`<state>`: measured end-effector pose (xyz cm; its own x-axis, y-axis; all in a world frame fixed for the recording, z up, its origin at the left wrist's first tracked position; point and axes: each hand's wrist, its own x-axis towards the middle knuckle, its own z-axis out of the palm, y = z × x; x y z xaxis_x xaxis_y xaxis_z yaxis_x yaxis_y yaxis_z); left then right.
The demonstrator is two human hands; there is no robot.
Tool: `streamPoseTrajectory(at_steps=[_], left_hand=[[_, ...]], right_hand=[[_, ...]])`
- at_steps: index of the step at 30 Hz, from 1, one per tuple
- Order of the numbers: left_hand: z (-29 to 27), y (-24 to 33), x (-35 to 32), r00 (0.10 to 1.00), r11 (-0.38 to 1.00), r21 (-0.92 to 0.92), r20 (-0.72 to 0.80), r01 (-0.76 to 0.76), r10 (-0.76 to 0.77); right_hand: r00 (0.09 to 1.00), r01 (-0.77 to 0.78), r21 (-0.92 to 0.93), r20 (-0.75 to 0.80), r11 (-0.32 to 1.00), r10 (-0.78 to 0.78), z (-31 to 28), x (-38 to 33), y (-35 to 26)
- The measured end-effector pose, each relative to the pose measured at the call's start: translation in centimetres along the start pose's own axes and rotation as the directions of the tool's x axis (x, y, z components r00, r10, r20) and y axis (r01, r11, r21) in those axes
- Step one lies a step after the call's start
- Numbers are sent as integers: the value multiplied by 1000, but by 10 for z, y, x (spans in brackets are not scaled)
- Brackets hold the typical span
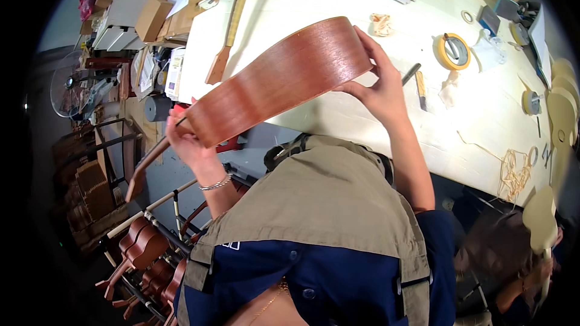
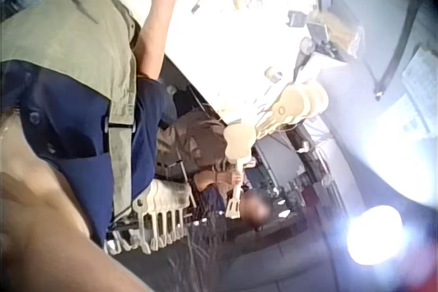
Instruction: The person inspects and finishes the back and sides of wooden guitar bodies. They use a small tool to scrape or mark the surface, wipe it with a cloth, and then place the guitar on a rack. The person repeats this process on several guitar bodies.
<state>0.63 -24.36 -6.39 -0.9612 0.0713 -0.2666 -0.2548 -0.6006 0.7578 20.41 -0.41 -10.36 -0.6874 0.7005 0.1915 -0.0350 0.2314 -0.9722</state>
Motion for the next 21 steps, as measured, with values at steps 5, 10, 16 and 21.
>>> streamPoseTrajectory(at_steps=[5,10,16,21], left_hand=[[-12,-5,1,998,993,-122,68,-5,13],[5,6,-7,975,990,-96,187,-107,124],[45,12,-11,893,930,148,363,-337,266],[72,18,6,703,877,188,680,-442,208]], right_hand=[[1000,8,-90,9,996,-7,0,-4,0],[999,-43,-21,-2,999,43,2,-17,27],[989,-98,-476,48,874,137,-14,-39,65],[835,-533,-520,-450,667,317,-56,-57,114]])
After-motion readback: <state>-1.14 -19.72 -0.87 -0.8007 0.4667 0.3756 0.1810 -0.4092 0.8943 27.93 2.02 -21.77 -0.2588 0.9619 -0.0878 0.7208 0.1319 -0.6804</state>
